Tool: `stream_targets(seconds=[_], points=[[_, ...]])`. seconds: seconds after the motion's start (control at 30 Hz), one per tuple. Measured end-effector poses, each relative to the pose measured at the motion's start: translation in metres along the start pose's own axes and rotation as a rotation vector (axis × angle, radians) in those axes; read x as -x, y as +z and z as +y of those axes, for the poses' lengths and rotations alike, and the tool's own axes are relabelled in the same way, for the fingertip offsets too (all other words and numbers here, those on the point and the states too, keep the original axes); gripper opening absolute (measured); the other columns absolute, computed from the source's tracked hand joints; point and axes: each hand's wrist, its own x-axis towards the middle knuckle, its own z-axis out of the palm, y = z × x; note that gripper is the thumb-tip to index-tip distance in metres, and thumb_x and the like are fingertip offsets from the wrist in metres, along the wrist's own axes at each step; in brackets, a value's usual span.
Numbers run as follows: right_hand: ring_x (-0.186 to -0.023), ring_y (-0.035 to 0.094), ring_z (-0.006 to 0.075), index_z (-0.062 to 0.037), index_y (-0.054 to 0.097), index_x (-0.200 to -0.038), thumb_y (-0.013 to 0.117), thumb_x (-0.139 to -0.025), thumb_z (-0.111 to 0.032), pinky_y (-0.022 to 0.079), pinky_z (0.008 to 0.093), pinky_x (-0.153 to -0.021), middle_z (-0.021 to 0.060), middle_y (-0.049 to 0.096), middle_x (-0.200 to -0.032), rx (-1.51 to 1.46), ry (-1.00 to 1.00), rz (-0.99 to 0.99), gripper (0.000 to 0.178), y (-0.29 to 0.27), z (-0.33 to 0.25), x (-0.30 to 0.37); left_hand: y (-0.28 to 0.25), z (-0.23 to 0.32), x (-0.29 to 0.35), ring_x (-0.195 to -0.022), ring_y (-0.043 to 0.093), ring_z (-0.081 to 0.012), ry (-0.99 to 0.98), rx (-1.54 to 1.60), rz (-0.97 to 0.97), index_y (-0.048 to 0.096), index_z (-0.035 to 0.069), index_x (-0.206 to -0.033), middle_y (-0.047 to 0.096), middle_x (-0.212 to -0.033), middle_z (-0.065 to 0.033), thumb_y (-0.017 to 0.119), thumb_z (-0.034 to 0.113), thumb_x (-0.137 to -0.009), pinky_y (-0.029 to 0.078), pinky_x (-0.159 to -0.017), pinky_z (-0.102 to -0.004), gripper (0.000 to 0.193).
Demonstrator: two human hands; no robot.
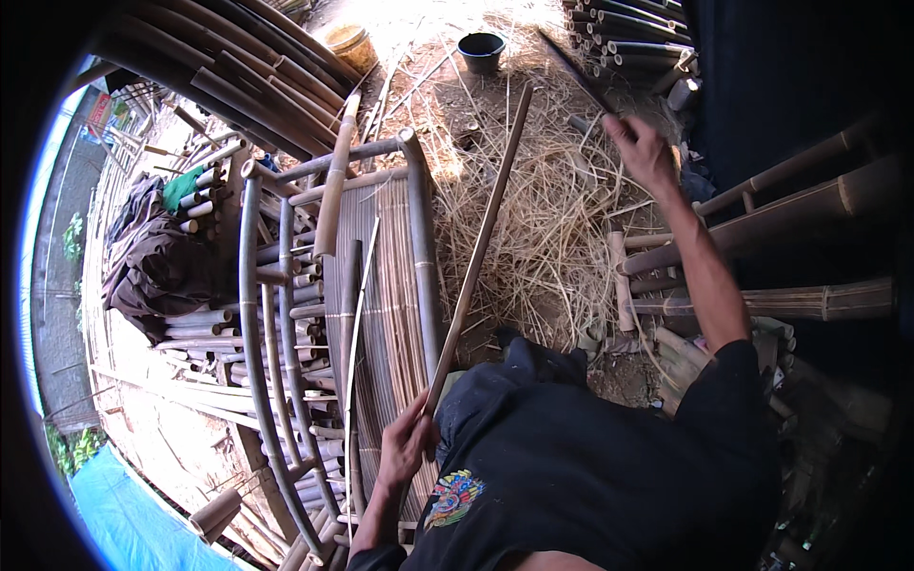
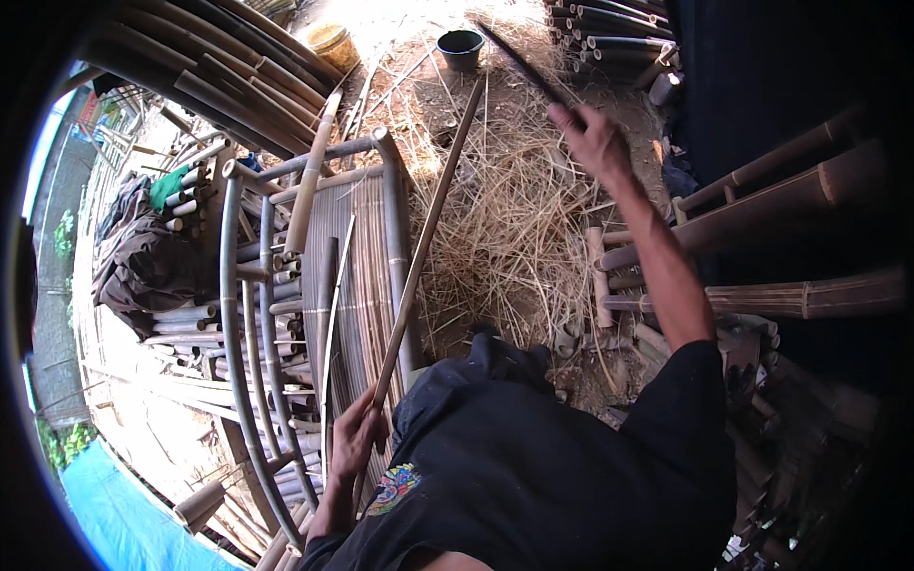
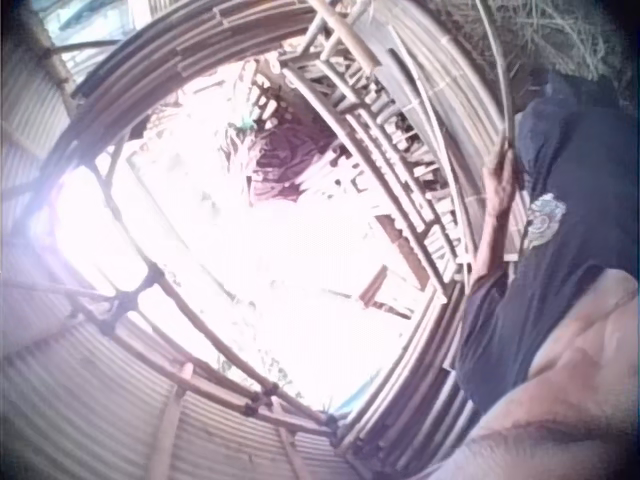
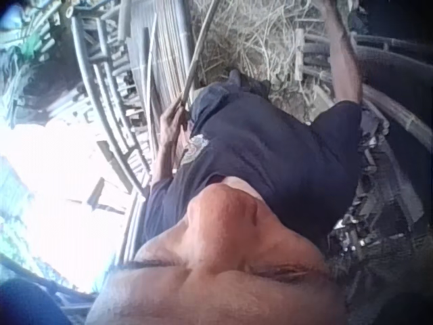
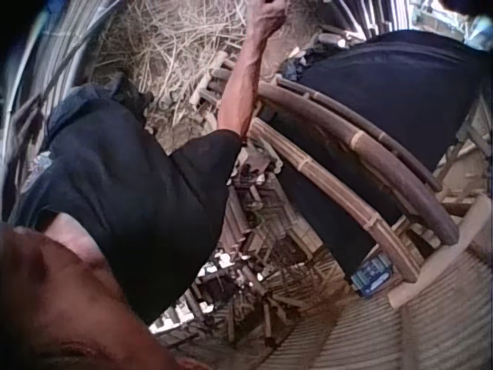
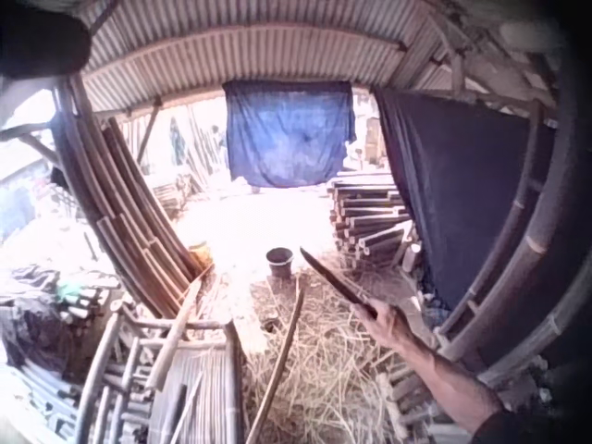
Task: The person uses a large knife to split a long bamboo pole into thin strips. They repeatedly shave and refine the strips while working on a bamboo frame structure.
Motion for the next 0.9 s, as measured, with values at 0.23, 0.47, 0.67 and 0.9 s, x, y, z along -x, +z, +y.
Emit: stream_targets(seconds=[0.23, 0.47, 0.67, 0.9], points=[[-0.047, 0.059, 0.0200, -0.0098, 0.052, -0.081, 0.052, -0.089, -0.064, 0.050, 0.0387, -0.042, 0.0059, 0.055, -0.060, -0.199, -0.632, -0.071, 0.055, 0.061, -0.146, 0.144, 0.055, 0.098, -0.105, -0.045, 0.033, -0.0020, 0.026, 0.341, -0.104, 0.048, 0.005, -0.139, 0.043, -0.060, 0.0058, 0.051, 0.022, -0.101, 0.023, -0.040, -0.0186, 0.042], [-0.053, 0.063, 0.0277, -0.0074, 0.056, -0.086, 0.047, -0.091, -0.064, 0.048, 0.0406, -0.046, 0.0078, 0.053, -0.054, -0.340, -0.274, -0.234, 0.057, 0.044, -0.135, 0.126, 0.064, 0.091, -0.092, -0.051, 0.033, -0.0021, 0.142, 0.315, -0.081, 0.046, 0.000, -0.139, 0.039, -0.063, 0.0071, 0.053, 0.022, -0.100, 0.023, -0.045, -0.0185, 0.044], [-0.048, 0.057, 0.0249, -0.0062, 0.055, -0.085, 0.047, -0.093, -0.061, 0.045, 0.0388, -0.044, 0.0068, 0.051, -0.055, -0.329, -0.387, -0.126, 0.056, 0.048, -0.123, 0.116, 0.068, 0.087, -0.079, -0.054, 0.037, -0.0020, 0.119, 0.273, -0.103, 0.045, 0.000, -0.139, 0.043, -0.066, 0.0060, 0.052, 0.022, -0.100, 0.025, -0.047, -0.0177, 0.045], [-0.047, 0.058, 0.0247, -0.0079, 0.057, -0.088, 0.049, -0.094, -0.057, 0.047, 0.0411, -0.047, 0.0091, 0.057, -0.059, -0.262, -0.312, -0.223, 0.050, 0.042, -0.112, 0.119, 0.066, 0.078, -0.067, -0.055, 0.038, -0.0019, 0.123, 0.265, -0.116, 0.046, 0.001, -0.139, 0.045, -0.069, 0.0062, 0.054, 0.020, -0.100, 0.028, -0.048, -0.0171, 0.044]])
